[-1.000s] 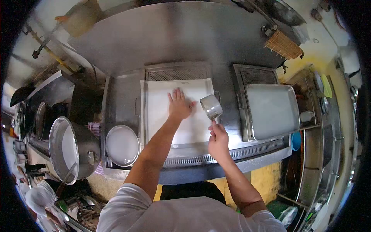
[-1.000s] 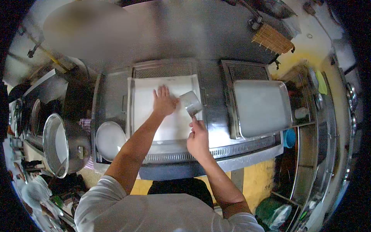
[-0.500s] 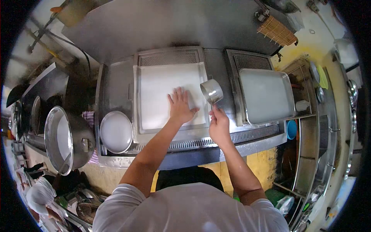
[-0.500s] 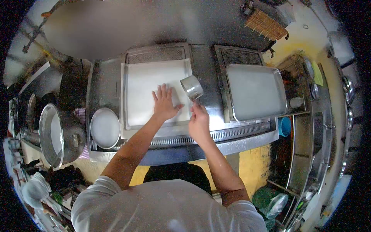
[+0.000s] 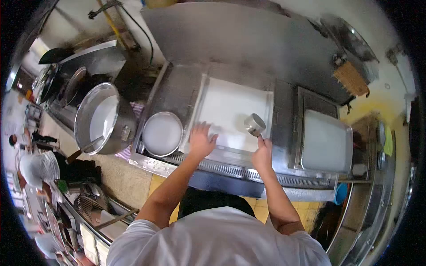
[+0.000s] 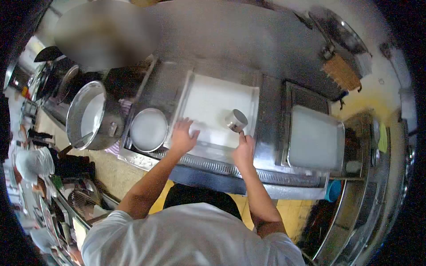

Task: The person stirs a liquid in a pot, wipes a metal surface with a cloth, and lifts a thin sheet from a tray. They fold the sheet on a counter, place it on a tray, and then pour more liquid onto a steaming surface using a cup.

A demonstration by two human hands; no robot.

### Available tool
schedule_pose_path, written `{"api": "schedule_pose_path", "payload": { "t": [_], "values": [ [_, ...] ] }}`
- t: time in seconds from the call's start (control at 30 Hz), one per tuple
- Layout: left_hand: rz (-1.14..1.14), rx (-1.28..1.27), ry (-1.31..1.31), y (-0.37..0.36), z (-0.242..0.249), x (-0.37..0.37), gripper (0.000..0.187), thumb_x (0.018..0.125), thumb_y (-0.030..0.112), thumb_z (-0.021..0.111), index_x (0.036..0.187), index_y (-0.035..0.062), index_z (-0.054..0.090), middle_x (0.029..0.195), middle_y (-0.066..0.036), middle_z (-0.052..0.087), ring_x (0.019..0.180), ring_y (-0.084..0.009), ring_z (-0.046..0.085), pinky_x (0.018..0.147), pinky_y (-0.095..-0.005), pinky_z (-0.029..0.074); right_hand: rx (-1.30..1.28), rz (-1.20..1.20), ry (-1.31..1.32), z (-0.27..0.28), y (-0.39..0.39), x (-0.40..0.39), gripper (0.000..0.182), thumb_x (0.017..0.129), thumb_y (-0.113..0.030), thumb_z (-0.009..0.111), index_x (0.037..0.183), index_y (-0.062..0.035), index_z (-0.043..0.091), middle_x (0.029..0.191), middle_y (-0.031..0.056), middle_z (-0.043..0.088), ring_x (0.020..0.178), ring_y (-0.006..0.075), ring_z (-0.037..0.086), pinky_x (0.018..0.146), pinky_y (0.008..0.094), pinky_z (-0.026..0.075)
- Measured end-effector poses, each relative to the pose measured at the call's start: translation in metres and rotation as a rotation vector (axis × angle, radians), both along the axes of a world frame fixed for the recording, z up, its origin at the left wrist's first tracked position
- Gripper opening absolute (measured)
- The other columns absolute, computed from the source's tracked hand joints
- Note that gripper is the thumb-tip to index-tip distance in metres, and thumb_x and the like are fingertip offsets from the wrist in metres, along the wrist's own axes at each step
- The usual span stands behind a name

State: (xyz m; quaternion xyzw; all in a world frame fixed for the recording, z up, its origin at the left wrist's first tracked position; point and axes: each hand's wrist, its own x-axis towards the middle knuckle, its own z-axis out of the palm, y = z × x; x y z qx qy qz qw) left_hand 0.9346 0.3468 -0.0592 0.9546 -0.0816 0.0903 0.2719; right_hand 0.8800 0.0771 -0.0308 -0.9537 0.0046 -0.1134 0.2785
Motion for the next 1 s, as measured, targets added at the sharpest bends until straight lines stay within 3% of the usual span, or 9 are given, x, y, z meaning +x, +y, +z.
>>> {"api": "schedule_pose_path", "payload": {
  "t": [0.13,0.33,0.43,0.57,0.6,0.7,0.87,0.97,1.0],
  "values": [
    [0.122,-0.064,-0.106,0.071,-0.002,-0.019,0.044,0.083,0.018,0.076,0.121,0.0,0.064,0.13,-0.022,0.063,0.124,-0.0436,0.055,0.108,-0.0536,0.041,0.109,0.024,0.086,0.008,0.025,0.01,0.053,0.08,0.01,0.055,0.133,0.0113,0.06,0.103,0.0216,0.058,0.103,0.0376,0.056,0.092,0.0427,0.046],
    [0.332,-0.039,-0.04,0.18,-0.034,-0.034,0.037,0.088,0.021,0.07,0.12,0.0018,0.067,0.129,-0.02,0.064,0.124,-0.041,0.056,0.11,-0.0525,0.04,0.34,0.192,0.156,0.013,0.119,0.018,0.042,0.085,0.01,0.054,0.125,0.0049,0.067,0.092,0.014,0.067,0.084,0.0272,0.065,0.079,0.0368,0.053],
    [0.343,0.323,0.052,0.221,-0.062,-0.036,0.037,0.092,0.026,0.064,0.122,0.0041,0.069,0.13,-0.019,0.065,0.125,-0.0376,0.057,0.111,-0.0526,0.038,0.503,0.215,0.382,-0.004,0.186,0.022,0.04,0.086,0.011,0.054,0.122,0.003,0.069,0.09,0.0088,0.068,0.08,0.0195,0.063,0.073,0.0332,0.052],
    [0.061,0.526,0.391,0.263,-0.094,-0.023,0.021,0.086,0.017,0.062,0.096,0.0089,0.078,0.107,-0.014,0.075,0.118,-0.0311,0.064,0.112,-0.05,0.038,0.794,0.12,0.718,-0.011,0.276,0.022,0.034,0.084,0.011,0.055,0.114,0.0033,0.071,0.088,0.0064,0.067,0.073,0.0143,0.059,0.063,0.0289,0.048],
    [0.067,0.474,0.363,0.267,-0.106,-0.023,0.019,0.082,0.015,0.061,0.086,0.0119,0.079,0.092,-0.011,0.077,0.107,-0.0286,0.069,0.109,-0.0461,0.04,0.861,0.064,0.785,-0.004,0.295,0.025,0.032,0.084,0.011,0.056,0.111,0.0035,0.072,0.088,0.0064,0.066,0.072,0.014,0.059,0.06,0.028,0.047],
    [0.017,0.376,0.388,0.272,-0.078,-0.032,0.017,0.082,0.017,0.063,0.085,0.0125,0.079,0.089,-0.011,0.077,0.098,-0.0285,0.071,0.106,-0.0435,0.042,0.849,0.098,0.78,-0.041,0.333,0.04,0.028,0.086,0.01,0.055,0.109,0.0039,0.07,0.086,0.0072,0.065,0.068,0.0145,0.057,0.057,0.0284,0.046],
    [0.005,0.246,0.222,0.288,-0.052,-0.061,0.021,0.079,0.018,0.067,0.097,0.012,0.077,0.102,-0.011,0.074,0.109,-0.0299,0.065,0.107,-0.0459,0.042,0.822,0.073,0.724,-0.119,0.371,0.064,0.021,0.083,0.013,0.053,0.095,0.0006,0.065,0.079,0.0052,0.061,0.068,0.0141,0.058,0.054,0.0301,0.047],
    [0.051,0.172,0.159,0.295,-0.049,-0.078,0.028,0.078,0.018,0.069,0.104,0.0125,0.075,0.109,-0.01,0.072,0.115,-0.0302,0.062,0.108,-0.0475,0.041,0.767,0.069,0.717,-0.149,0.387,0.066,0.018,0.086,0.006,0.056,0.097,0.0016,0.069,0.084,0.0131,0.07,0.072,0.025,0.067,0.059,0.0357,0.053],
    [0.07,0.151,0.162,0.296,-0.049,-0.084,0.03,0.077,0.018,0.069,0.106,0.0127,0.075,0.111,-0.01,0.071,0.116,-0.0303,0.061,0.108,-0.0481,0.041,0.549,0.158,0.616,-0.139,0.392,0.06,0.017,0.088,0.001,0.057,0.098,0.0018,0.07,0.089,0.017,0.071,0.077,0.0301,0.069,0.064,0.0388,0.054]
  ]
}}
